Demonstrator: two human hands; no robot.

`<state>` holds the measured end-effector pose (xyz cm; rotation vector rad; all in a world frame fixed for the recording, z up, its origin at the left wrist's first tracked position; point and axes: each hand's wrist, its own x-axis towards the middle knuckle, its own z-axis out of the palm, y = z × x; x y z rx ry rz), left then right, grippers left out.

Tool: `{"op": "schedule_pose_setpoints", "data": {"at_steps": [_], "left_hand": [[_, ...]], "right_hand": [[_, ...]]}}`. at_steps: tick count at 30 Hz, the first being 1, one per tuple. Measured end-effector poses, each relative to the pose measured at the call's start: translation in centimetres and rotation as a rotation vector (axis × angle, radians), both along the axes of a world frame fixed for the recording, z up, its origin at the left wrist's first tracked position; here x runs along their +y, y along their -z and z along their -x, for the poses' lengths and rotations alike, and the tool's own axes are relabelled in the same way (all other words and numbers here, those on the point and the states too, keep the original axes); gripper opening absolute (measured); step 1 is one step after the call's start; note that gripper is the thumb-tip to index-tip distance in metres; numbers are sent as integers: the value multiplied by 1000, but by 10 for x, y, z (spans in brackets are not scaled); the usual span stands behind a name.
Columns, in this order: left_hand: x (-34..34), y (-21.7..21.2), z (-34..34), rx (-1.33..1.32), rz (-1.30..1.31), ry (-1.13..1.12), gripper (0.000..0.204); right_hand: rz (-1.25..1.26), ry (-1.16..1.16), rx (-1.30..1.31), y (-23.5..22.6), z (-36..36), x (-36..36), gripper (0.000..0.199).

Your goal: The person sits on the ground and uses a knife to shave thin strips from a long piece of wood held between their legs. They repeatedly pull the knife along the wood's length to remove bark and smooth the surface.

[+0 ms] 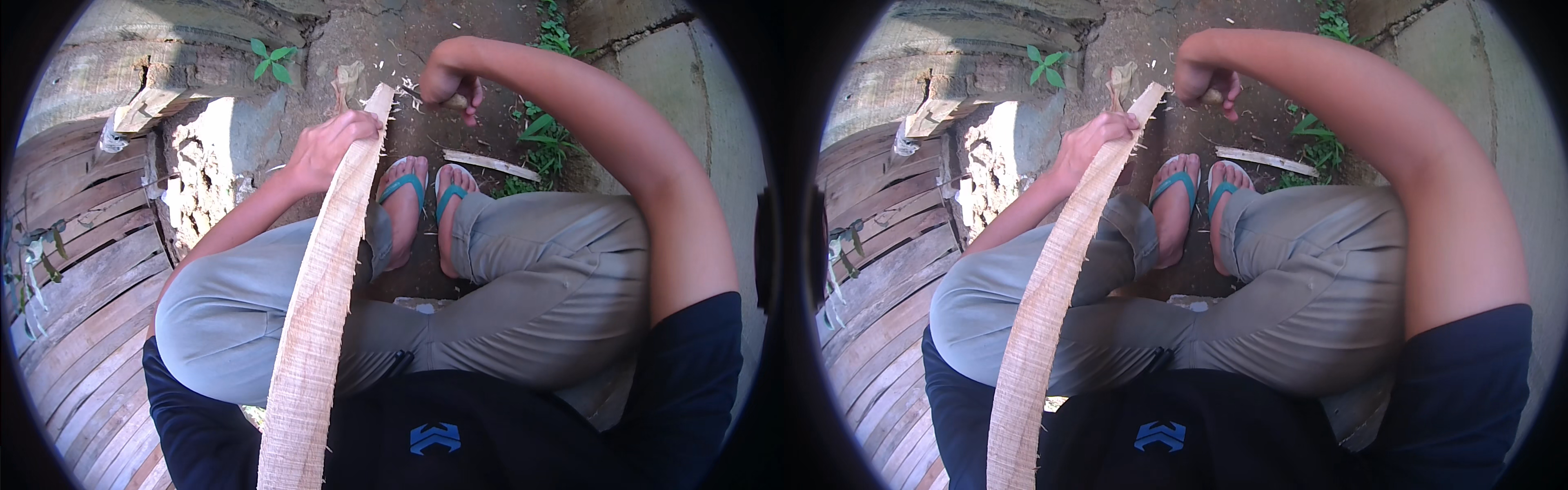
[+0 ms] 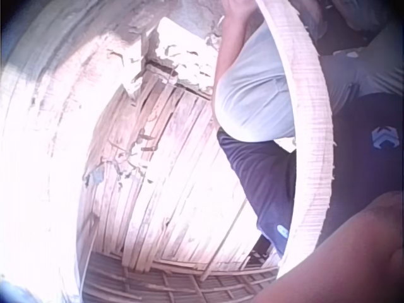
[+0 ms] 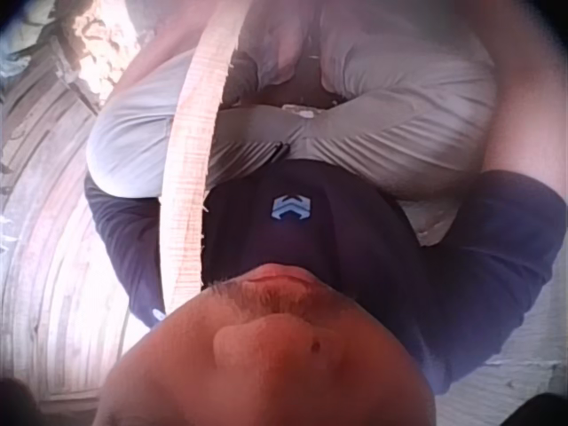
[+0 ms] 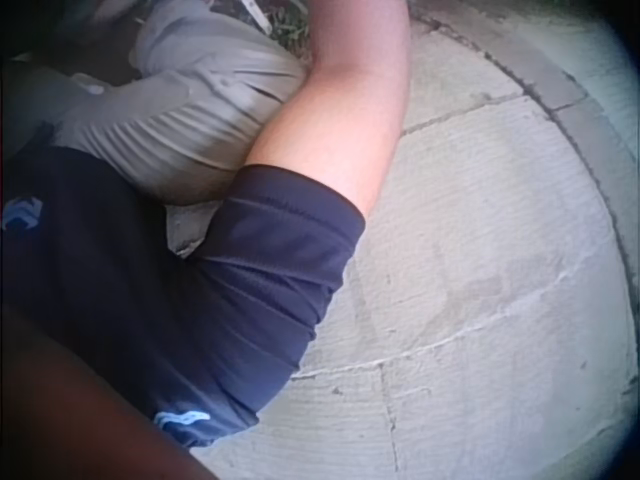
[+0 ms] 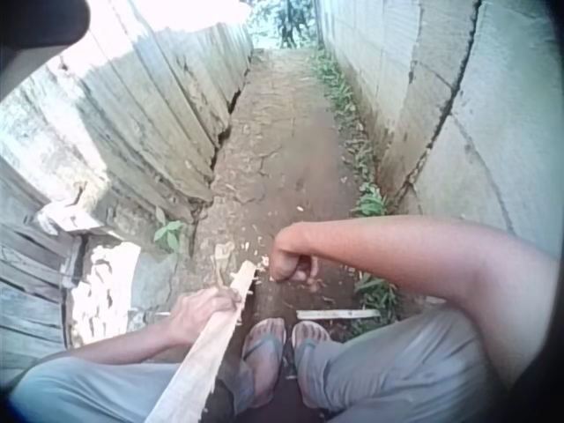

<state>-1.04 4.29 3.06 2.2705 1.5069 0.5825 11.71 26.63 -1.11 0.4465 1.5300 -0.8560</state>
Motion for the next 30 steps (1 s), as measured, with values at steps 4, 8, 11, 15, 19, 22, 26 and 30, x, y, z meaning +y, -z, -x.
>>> {"op": "schedule_pose_setpoints", "data": {"at_steps": [4,8,11,15,19,22,26,30], "left_hand": [[-1,2,2,16,-5,-13,40],[-6,5,1,-26,-82,-61,45],[-13,11,1,-54,-163,-115,54],[-18,17,3,-83,-221,-150,64],[-22,24,13,-75,-229,-184,68],[-28,26,21,2,-227,-210,71],[-30,27,27,-7,-166,-205,47],[-33,27,23,-31,-129,-263,35]], "right_hand": [[7,-28,47,11,-1,-4,44],[-80,40,146,16,-10,-9,41],[-116,21,193,11,-10,-12,43],[-160,40,187,-3,-9,-6,43],[-150,70,199,-9,-4,-2,31],[-143,-10,318,-11,6,0,20],[-186,-34,458,-16,11,-5,24],[-248,-193,496,-33,12,-27,26]]}}
